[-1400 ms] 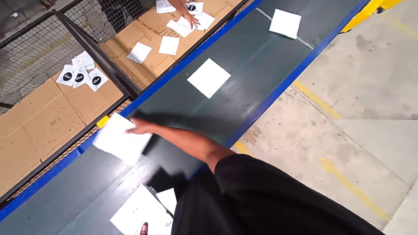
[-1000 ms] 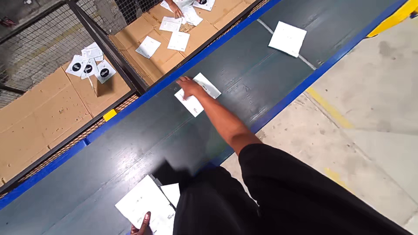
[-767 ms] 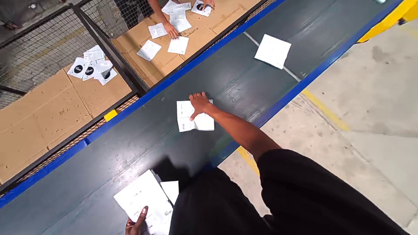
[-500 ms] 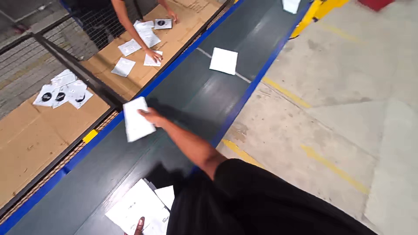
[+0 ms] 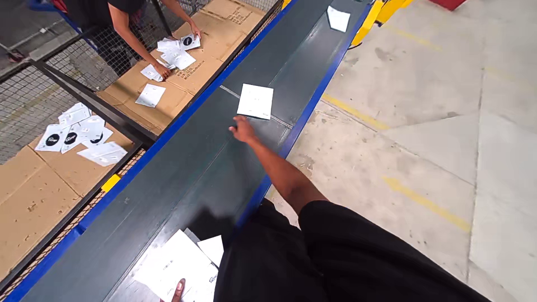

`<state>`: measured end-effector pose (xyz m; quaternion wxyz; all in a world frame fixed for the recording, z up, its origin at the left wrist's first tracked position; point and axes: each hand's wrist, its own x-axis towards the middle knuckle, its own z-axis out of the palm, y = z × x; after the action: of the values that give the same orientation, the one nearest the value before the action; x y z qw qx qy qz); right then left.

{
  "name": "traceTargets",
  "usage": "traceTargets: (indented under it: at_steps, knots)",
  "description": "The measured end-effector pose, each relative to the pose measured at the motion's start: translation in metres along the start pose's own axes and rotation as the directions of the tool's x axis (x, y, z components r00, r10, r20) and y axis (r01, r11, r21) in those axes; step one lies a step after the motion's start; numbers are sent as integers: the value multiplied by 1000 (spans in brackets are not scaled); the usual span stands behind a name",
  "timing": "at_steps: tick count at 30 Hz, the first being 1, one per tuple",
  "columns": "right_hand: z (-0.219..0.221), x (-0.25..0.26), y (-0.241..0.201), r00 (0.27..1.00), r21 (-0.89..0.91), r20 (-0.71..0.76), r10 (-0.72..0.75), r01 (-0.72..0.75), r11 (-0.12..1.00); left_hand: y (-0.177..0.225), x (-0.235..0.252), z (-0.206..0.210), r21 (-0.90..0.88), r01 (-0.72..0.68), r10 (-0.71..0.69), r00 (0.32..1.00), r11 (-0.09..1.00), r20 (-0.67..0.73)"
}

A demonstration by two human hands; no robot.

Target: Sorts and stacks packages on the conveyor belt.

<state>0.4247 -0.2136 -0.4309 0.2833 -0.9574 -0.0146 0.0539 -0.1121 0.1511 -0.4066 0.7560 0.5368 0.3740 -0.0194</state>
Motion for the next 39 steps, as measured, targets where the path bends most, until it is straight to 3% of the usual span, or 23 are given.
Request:
traceTargets:
  at_steps: [2, 5, 9, 11, 13, 15, 19, 21, 23, 25, 26, 28, 30, 34, 39]
  knots:
    - [-16, 12, 49, 994, -74, -60, 93, -97, 993, 6, 0, 9, 8, -1, 1, 1000, 1000, 0]
    - [-18, 13, 89, 994, -183, 16, 105, -100, 978, 7, 3, 27, -18, -21, 21, 1000, 1000, 7]
    - [0, -26, 71, 974, -338, 59, -221, 227, 913, 4, 0, 60, -79, -14, 12, 999, 997, -33]
    - [2, -45, 51, 948, -329, 2, -319, 302, 895, 1, -6, 74, -120, 12, -23, 995, 993, -92]
    - [-13, -57, 26, 940, -230, -158, -301, 262, 937, -3, -10, 85, -159, 32, -54, 989, 987, -135]
    - [-40, -57, 5, 936, 8, -311, -166, 177, 984, -8, -17, 92, -178, 38, -63, 988, 983, -138]
    - [-77, -10, -25, 837, 452, -524, 157, 118, 884, -15, -30, 95, -212, -5, -30, 987, 977, -161]
    - [-76, 16, -66, 832, 486, -542, 120, 193, 852, -16, -35, 99, -242, -34, -28, 969, 970, -247]
    - [-62, 37, -127, 840, 473, -541, -27, 331, 816, -9, -25, 109, -268, -53, -39, 945, 962, -326]
    - [-43, 49, -199, 848, 442, -435, -302, 493, 750, 6, -5, 124, -296, -64, -48, 933, 953, -357]
    - [-32, 44, -228, 825, 435, -298, -479, 564, 702, 14, -1, 132, -320, -60, -66, 927, 946, -370]
    - [-16, 25, -270, 707, 445, -1, -707, 633, 633, 32, 12, 142, -397, -71, -83, 930, 915, -358]
    - [-17, -9, -289, 643, 476, 153, -750, 617, 627, 57, 41, 144, -478, -128, -22, 955, 869, -296]
    - [-2, -89, -249, 538, 390, 472, -698, 582, 713, 80, 72, 151, -572, -163, 74, 982, 804, -176]
    - [21, -110, -221, 642, 281, 488, -591, 526, 803, 100, 82, 158, -698, -160, 182, 982, 698, -43]
